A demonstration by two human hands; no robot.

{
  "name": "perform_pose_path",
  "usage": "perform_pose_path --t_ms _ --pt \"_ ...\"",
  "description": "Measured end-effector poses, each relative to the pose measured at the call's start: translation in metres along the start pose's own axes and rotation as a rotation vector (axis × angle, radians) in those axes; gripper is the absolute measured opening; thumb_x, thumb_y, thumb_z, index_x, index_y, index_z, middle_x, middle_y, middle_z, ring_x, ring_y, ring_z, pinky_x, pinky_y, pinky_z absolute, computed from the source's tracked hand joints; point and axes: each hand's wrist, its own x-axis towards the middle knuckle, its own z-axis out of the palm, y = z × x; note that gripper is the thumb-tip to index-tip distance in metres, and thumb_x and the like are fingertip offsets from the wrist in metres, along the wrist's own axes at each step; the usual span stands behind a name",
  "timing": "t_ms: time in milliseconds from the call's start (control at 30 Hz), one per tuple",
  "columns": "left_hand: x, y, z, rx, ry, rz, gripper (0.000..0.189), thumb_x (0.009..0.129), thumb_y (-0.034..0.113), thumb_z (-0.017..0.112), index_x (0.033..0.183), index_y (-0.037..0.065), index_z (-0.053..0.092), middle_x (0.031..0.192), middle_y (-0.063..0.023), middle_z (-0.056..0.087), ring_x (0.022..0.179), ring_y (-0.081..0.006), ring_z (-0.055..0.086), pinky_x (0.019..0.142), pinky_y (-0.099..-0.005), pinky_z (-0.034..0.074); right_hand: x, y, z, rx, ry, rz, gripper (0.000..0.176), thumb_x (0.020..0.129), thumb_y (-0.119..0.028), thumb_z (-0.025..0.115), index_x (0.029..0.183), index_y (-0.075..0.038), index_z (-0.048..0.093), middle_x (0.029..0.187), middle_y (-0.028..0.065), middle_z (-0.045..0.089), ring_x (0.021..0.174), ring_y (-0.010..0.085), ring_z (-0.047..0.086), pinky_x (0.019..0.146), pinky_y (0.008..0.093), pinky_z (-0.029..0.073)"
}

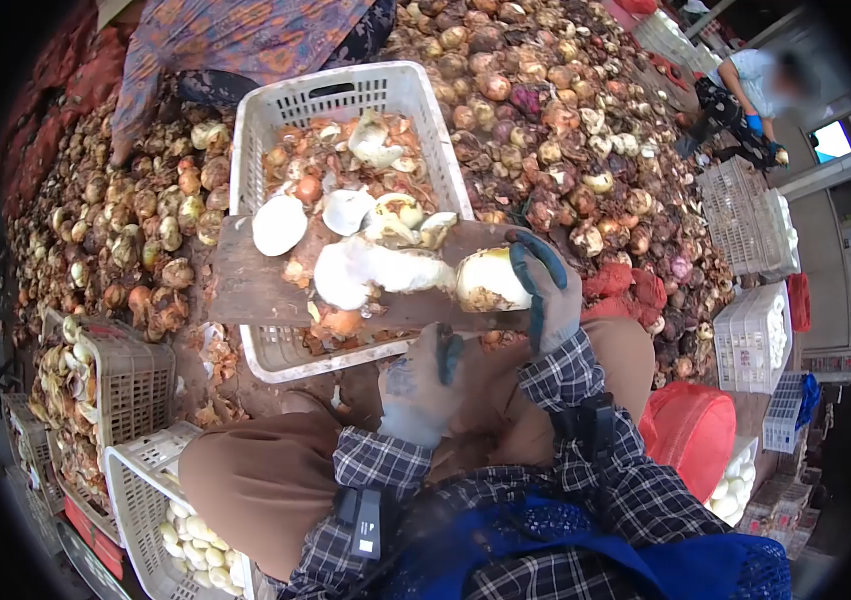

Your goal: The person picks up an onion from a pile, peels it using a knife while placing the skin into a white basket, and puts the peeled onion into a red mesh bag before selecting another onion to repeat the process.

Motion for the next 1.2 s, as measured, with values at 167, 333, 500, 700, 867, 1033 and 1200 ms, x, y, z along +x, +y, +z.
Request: perform_pose_path --t_ms 167,333,500,700,867,1033,1200 --pt "0.013 -0.008 0.006 -0.999 -0.108 -0.61 0.026 0.092 0.006 0.051 0.117 -0.002 0.05 0.085 -0.0106 0.063 0.055 -0.0155 0.061 0.045 -0.0284 0.05 -0.007 0.011 -0.014 0.051 -0.083 -0.061 0.043 0.081 -0.015 0.061 0.119 0.006 0.056 0.114 0.0119 0.061 0.103 0.0169 0.059 0.089 0.0266 0.046" --pt "0.014 -0.016 0.009 -1.374 0.056 -0.547 0.024 0.09 0.007 0.055 0.112 -0.001 0.054 0.081 -0.0074 0.062 0.055 -0.0142 0.058 0.047 -0.0271 0.049 -0.014 0.014 0.004 -0.03 -0.293 -0.15 0.053 0.08 -0.021 0.06 0.127 0.003 0.051 0.123 0.0178 0.055 0.115 0.0232 0.053 0.099 0.0322 0.039" --pt "-0.006 -0.038 -0.007 -1.291 0.031 -0.485 0.027 0.088 0.008 0.061 0.112 0.0 0.054 0.082 -0.0048 0.062 0.066 -0.0144 0.06 0.054 -0.0265 0.051 -0.018 0.006 0.012 -0.609 -0.404 -0.361 0.065 0.08 -0.032 0.062 0.133 0.0 0.044 0.13 0.025 0.046 0.124 0.0369 0.043 0.104 0.0409 0.033" --pt "-0.014 -0.035 -0.006 -1.201 0.075 -0.458 0.037 0.085 0.015 0.064 0.116 -0.002 0.05 0.087 -0.0075 0.061 0.065 -0.0174 0.061 0.053 -0.0291 0.052 -0.048 0.008 0.021 -0.704 -0.305 -0.309 0.095 0.065 -0.038 0.082 0.137 0.002 0.035 0.134 0.0239 0.041 0.126 0.0397 0.039 0.104 0.0458 0.035" --pt "-0.014 -0.02 -0.009 -1.118 0.132 -0.442 0.037 0.083 0.016 0.065 0.115 0.0 0.052 0.088 -0.0016 0.059 0.069 -0.0108 0.056 0.058 -0.0232 0.048 -0.052 0.003 0.022 -0.799 -0.323 -0.236 0.099 0.063 -0.039 0.082 0.138 0.001 0.032 0.135 0.0252 0.038 0.126 0.0417 0.038 0.104 0.048 0.034" --pt "-0.019 -0.028 -0.015 -0.956 0.069 -0.548 0.035 0.082 0.014 0.065 0.112 0.001 0.054 0.088 -0.0013 0.06 0.068 -0.0082 0.055 0.057 -0.021 0.045 -0.05 0.007 0.022 -0.826 -0.334 -0.203 0.104 0.059 -0.038 0.083 0.139 0.001 0.029 0.137 0.0256 0.035 0.125 0.0422 0.037 0.105 0.0485 0.034" --pt "-0.019 -0.031 -0.014 -1.024 0.063 -0.564 0.036 0.081 0.014 0.066 0.112 0.0 0.053 0.089 -0.0031 0.061 0.068 -0.0099 0.057 0.058 -0.0228 0.048 -0.045 0.008 0.02 -0.783 -0.338 -0.219 0.108 0.058 -0.037 0.084 0.141 0.001 0.027 0.138 0.0251 0.035 0.127 0.0417 0.036 0.105 0.048 0.034"
